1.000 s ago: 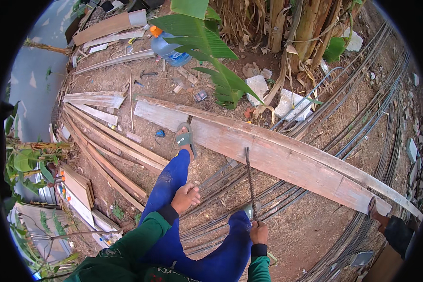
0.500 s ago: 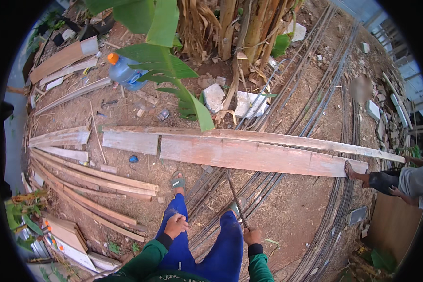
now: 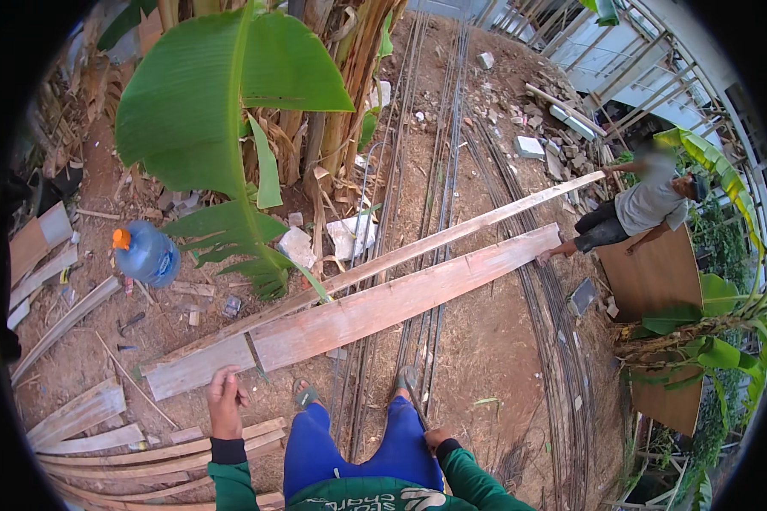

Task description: The person uses a long metal rod as a lever to break a long wooden plank over a support beam. They reposition the plank and repeat the leverage action to split it into shorter pieces.

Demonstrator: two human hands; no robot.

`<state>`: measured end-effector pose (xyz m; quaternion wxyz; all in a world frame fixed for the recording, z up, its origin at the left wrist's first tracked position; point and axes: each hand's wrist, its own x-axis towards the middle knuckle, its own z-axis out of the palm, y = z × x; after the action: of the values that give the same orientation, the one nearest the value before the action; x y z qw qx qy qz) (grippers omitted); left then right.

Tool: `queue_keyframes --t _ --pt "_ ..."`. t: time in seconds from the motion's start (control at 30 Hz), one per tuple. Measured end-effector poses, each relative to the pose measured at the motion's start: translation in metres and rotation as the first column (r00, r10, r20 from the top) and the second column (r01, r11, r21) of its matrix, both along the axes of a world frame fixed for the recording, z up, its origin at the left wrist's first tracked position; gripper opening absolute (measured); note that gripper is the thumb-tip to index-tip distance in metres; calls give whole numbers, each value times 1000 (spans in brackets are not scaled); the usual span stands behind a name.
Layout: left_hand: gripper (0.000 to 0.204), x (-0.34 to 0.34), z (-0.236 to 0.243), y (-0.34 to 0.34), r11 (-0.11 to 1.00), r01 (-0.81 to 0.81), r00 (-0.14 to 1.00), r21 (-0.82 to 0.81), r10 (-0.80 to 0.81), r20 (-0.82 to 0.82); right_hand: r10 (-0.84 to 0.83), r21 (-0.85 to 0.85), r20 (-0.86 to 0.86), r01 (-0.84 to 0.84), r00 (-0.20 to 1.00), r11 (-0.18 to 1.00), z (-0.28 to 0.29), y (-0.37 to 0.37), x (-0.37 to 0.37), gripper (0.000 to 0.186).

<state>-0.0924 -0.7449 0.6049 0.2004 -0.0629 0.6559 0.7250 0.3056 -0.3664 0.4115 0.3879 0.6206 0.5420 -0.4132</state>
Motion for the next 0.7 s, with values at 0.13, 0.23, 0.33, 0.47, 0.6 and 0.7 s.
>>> queue_keyframes --t 0.13,0.23,0.33,0.47,0.6,0.7 --pt "38 -45 158 0 902 185 870 390 34 -492 168 22 -77 -167 983 986 6 -28 2 23" --pt "38 -34 263 2 617 597 543 513 161 -825 -89 49 -36 90 995 995 6 -37 2 19" --pt "32 -27 335 8 260 898 292 355 251 -923 125 25 -70 -124 990 992 -5 -43 4 19" --pt "46 -4 381 20 32 985 144 170 390 -910 254 133 -173 -233 951 963 -33 -47 18 40" --pt "43 17 395 17 70 982 148 175 288 -946 187 135 -163 -165 969 977 -42 -44 25 29" --pt "43 32 400 11 156 965 156 209 295 -943 333 79 -189 -324 924 943 -16 -39 18 44"
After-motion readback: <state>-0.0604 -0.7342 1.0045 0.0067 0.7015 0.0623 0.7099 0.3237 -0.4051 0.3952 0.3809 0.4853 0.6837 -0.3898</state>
